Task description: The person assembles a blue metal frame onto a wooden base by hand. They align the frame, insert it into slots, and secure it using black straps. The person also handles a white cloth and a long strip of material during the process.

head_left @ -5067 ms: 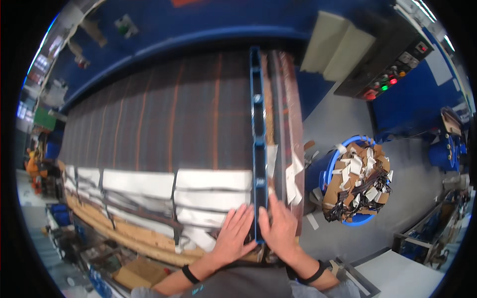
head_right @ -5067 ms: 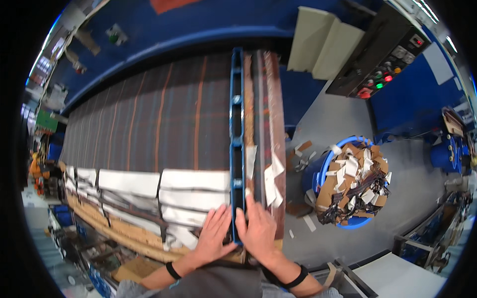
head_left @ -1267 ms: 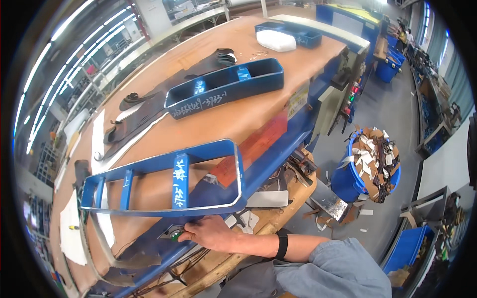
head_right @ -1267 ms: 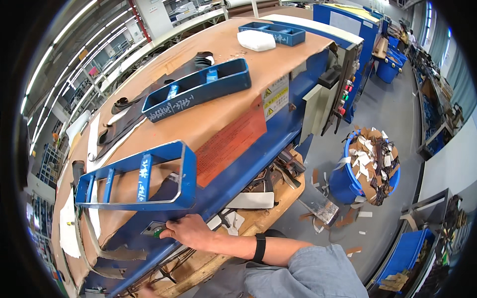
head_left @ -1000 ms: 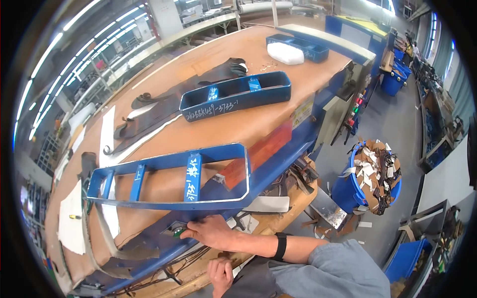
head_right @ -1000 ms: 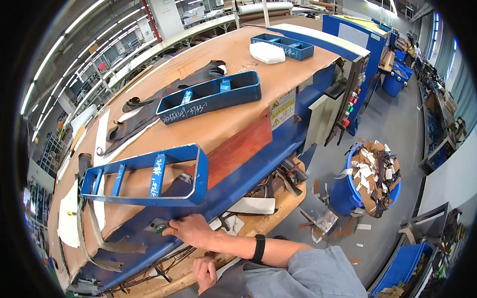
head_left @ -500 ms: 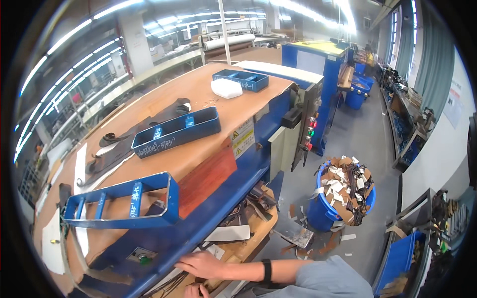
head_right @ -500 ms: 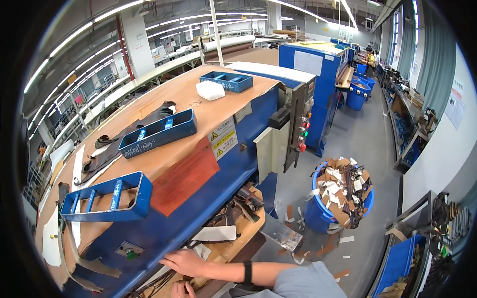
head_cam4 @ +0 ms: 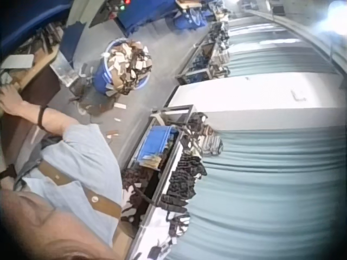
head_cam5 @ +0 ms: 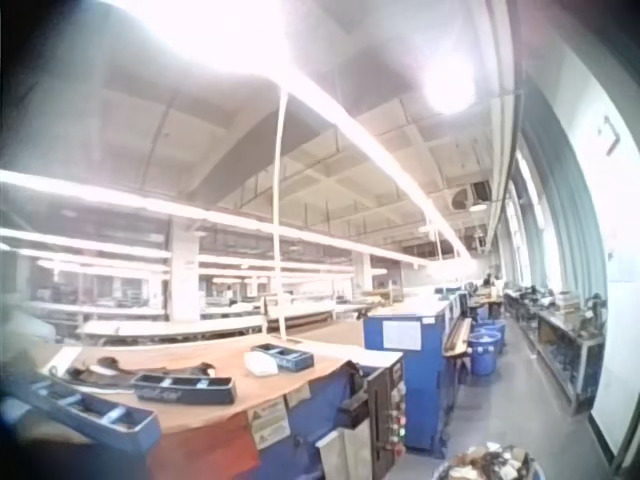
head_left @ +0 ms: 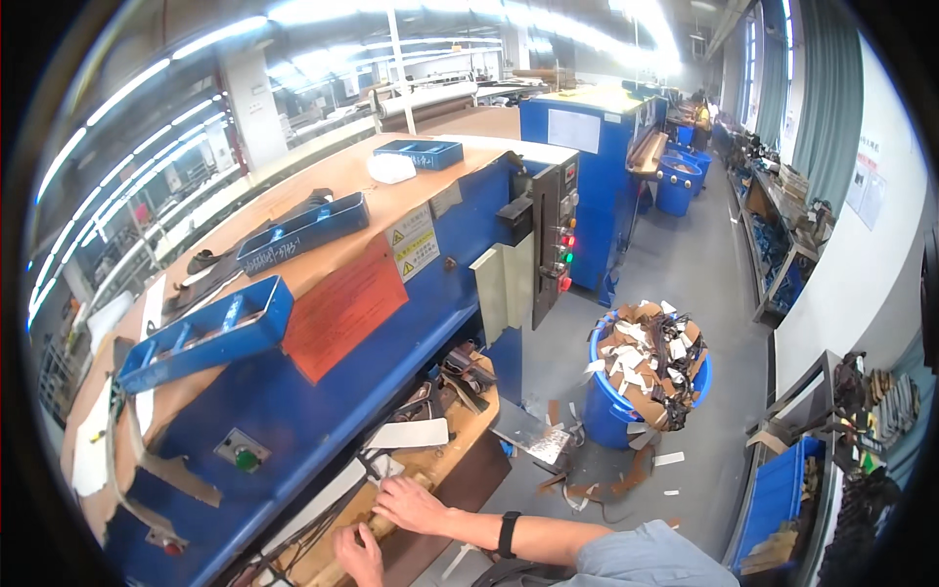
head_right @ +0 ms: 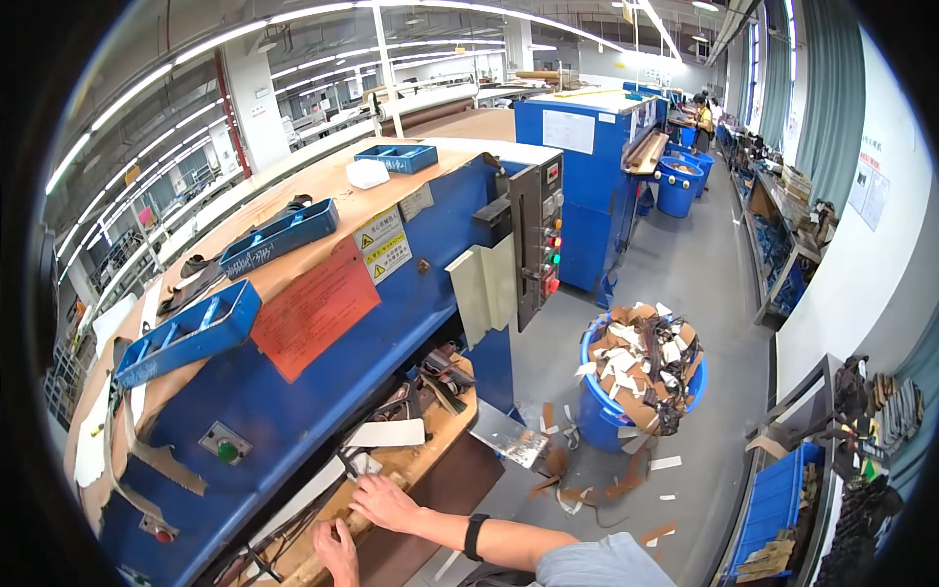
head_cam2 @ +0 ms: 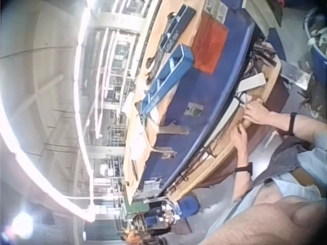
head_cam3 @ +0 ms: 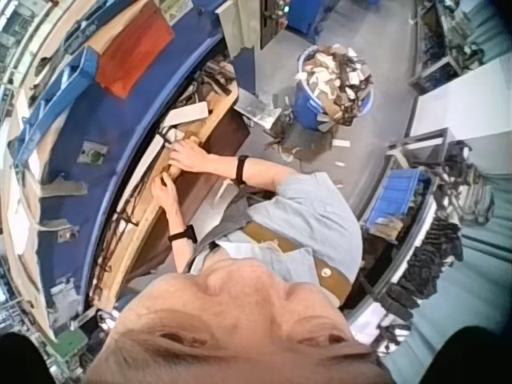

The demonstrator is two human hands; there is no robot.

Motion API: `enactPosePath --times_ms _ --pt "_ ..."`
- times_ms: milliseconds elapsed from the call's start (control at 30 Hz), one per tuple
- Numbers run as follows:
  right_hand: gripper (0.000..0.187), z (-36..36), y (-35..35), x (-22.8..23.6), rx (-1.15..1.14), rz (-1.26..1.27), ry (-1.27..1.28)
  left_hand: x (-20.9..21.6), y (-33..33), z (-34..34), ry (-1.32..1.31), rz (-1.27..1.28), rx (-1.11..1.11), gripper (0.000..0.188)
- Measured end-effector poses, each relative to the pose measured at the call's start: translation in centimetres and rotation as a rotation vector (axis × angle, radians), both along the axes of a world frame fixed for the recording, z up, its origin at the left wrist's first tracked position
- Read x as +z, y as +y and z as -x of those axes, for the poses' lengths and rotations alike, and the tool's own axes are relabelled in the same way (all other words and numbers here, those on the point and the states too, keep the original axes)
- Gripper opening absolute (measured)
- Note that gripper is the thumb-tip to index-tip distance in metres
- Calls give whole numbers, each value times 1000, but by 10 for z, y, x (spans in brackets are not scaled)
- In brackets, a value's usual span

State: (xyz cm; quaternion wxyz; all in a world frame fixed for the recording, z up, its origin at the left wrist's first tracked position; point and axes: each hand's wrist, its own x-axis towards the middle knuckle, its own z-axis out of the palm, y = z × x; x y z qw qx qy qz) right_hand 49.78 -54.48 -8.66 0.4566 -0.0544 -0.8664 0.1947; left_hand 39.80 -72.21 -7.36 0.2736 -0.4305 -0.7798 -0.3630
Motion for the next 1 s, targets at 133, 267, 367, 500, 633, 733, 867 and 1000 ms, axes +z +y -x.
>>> enactPosePath --times_ms 133,267,367,500,633,733,867,1000 --pt "24 -10 -2 0 50 60 -20 -6 -3 -8 -6 -10 -11 17" --pt "25 -28 -3 -6 57 54 -18 -7 -6 -33 -3 -9 -13 14" --pt "24 -46 -15 -5 85 80 -33 -10 -19 -49 -59 -42 -7 13" --pt "23 -88 -30 -9 166 126 -83 -20 -29 -86 -118 -47 71 14" --pt "28 -133 -28 -14 308 204 -151 -31 -39 -124 -2 -11 135 17" --pt "32 -172 -21 -23 457 283 -185 -34 -38 -163 -47 -8 237 17" --pt "34 -220 -3 -27 568 356 -133 -9 -50 -219 -296 126 303 15" --pt "30 -278 37 16 485 651 -442 -60 -67 -212 20 -48 353 12"
